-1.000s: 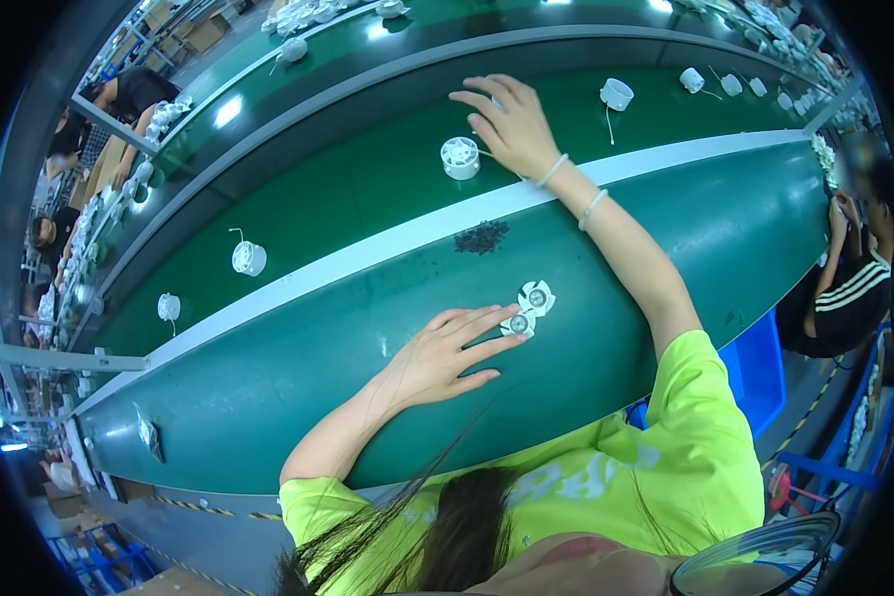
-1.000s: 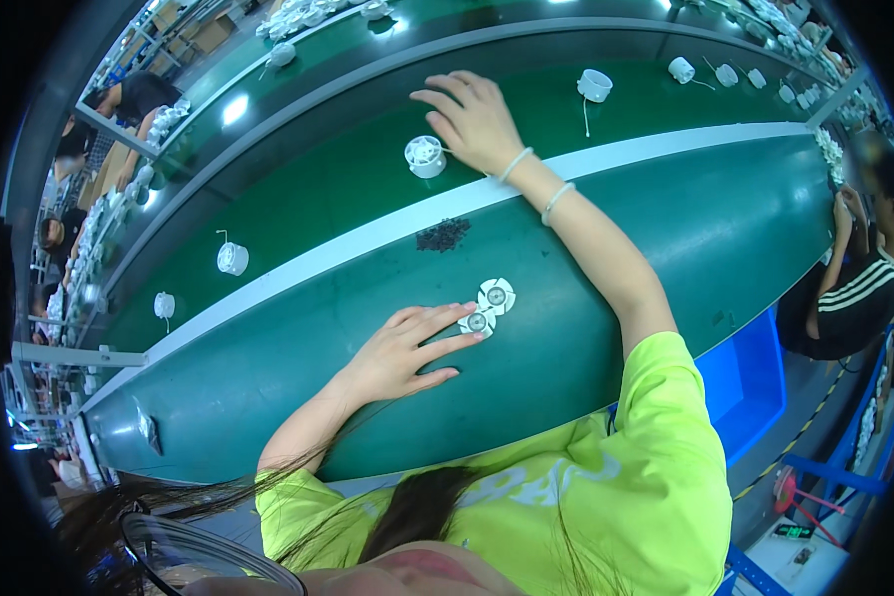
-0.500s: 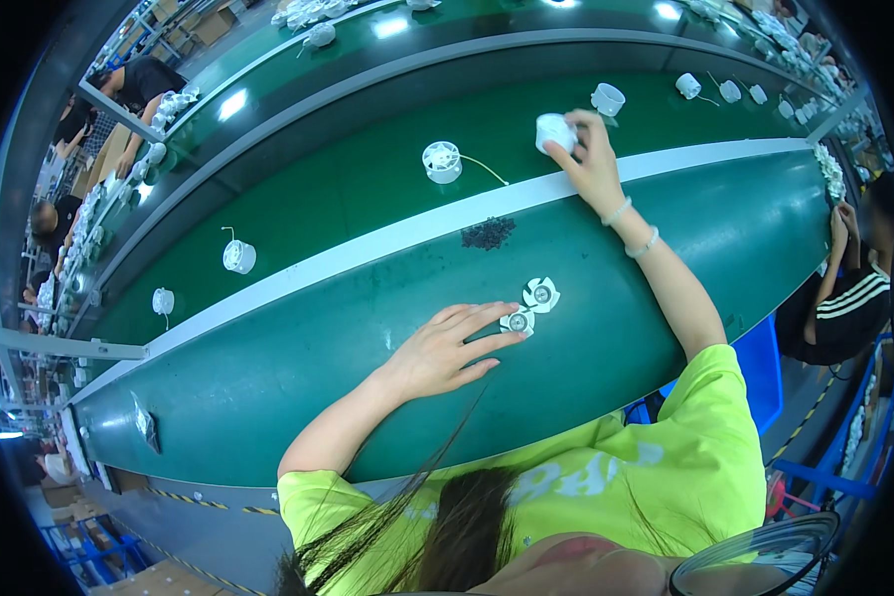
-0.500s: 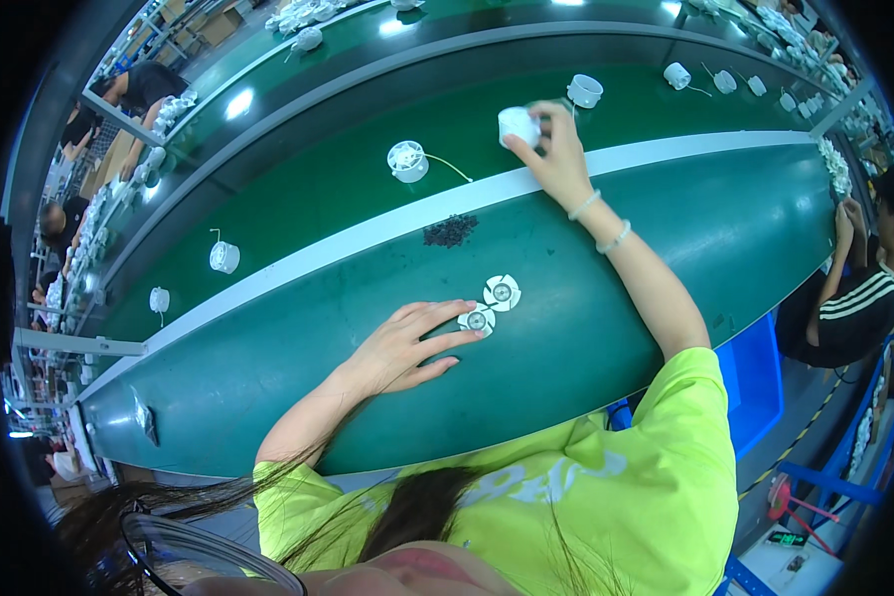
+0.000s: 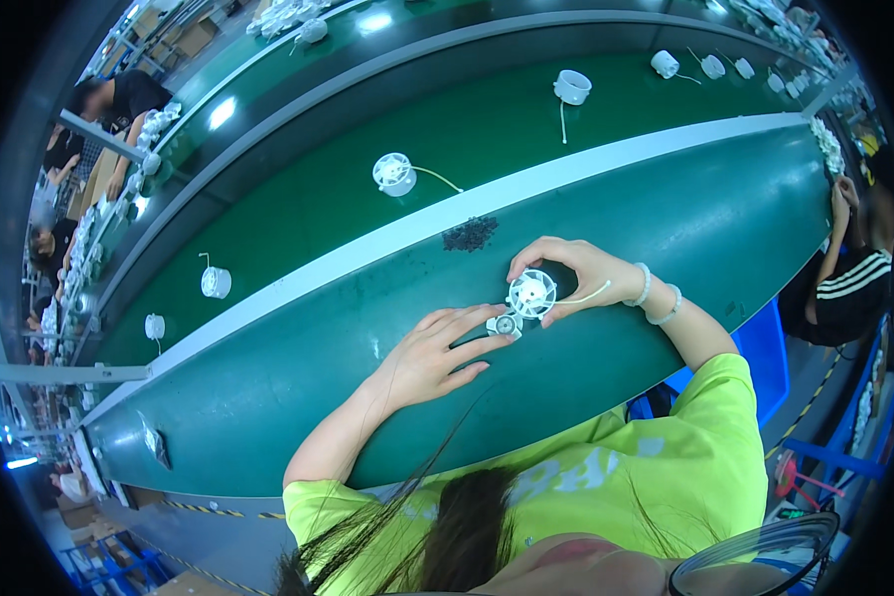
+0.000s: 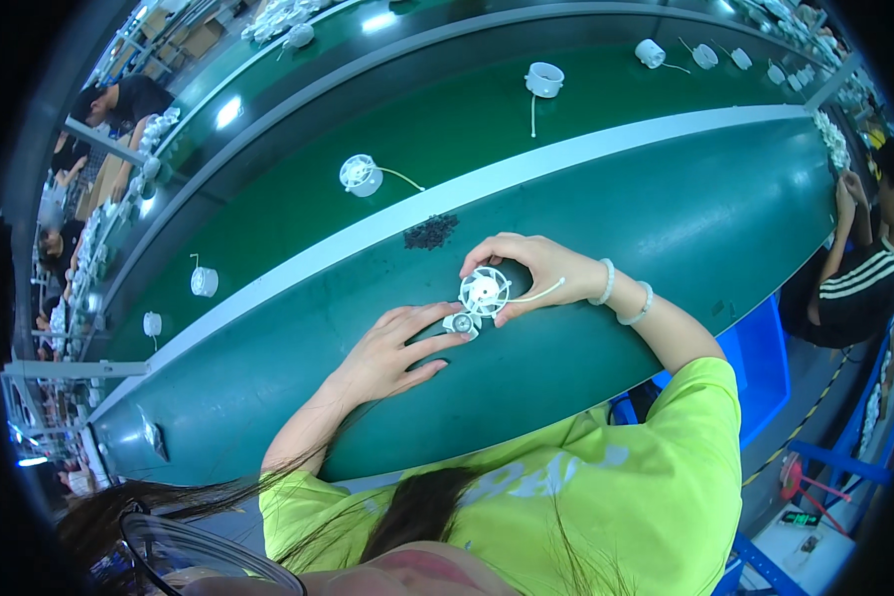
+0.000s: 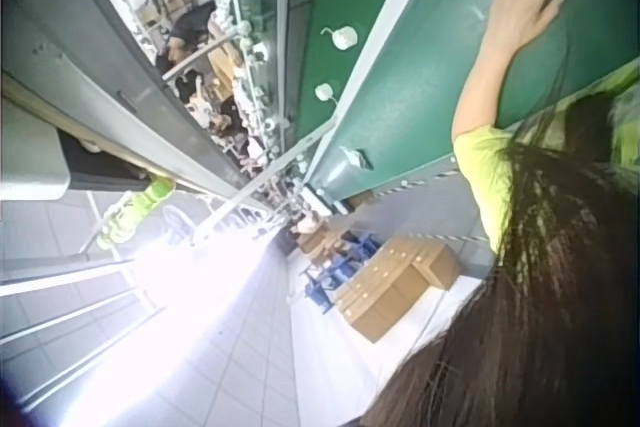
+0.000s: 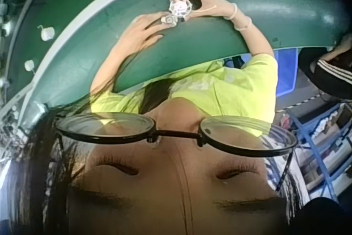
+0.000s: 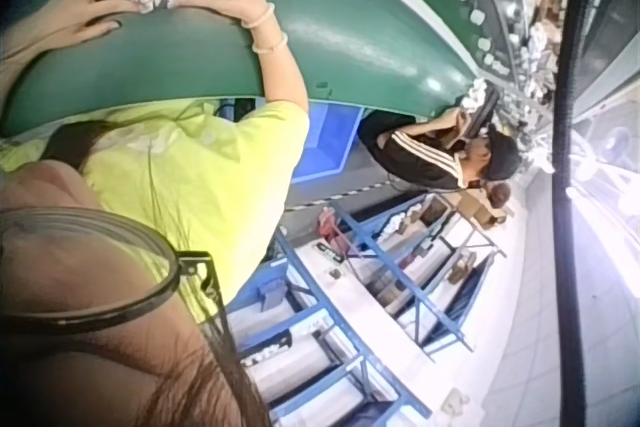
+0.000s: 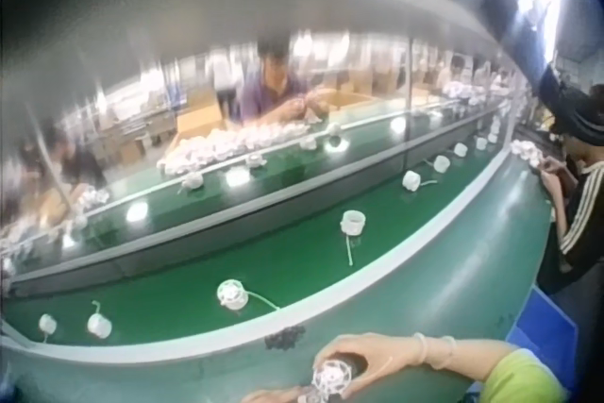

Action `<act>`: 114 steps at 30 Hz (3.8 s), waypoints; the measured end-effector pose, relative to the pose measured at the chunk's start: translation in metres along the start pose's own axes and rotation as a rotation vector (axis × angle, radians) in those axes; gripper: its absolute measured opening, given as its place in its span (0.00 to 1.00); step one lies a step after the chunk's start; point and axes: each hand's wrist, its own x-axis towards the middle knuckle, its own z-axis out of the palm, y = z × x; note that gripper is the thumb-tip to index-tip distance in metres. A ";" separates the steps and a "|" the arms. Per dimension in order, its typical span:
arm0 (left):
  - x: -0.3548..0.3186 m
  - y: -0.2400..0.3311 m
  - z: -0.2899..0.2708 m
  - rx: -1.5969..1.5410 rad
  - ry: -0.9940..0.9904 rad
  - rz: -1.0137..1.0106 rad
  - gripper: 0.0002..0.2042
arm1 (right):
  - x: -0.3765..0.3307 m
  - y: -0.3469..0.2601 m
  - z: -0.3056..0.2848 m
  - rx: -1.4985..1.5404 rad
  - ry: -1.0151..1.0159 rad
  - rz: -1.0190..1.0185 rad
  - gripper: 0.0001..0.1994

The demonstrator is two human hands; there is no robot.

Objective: Sorting and assembling small white electronic parts into plastic containers on an assembly line.

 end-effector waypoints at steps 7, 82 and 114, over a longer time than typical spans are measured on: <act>0.001 0.002 0.000 0.002 0.009 -0.013 0.23 | -0.003 -0.004 -0.004 0.003 0.026 0.120 0.30; -0.015 -0.001 0.010 -0.018 0.358 -0.051 0.20 | 0.050 -0.061 -0.015 0.057 -0.199 0.126 0.15; 0.057 0.034 0.016 0.056 0.252 -0.221 0.14 | 0.028 0.003 -0.025 -0.302 -0.382 0.045 0.10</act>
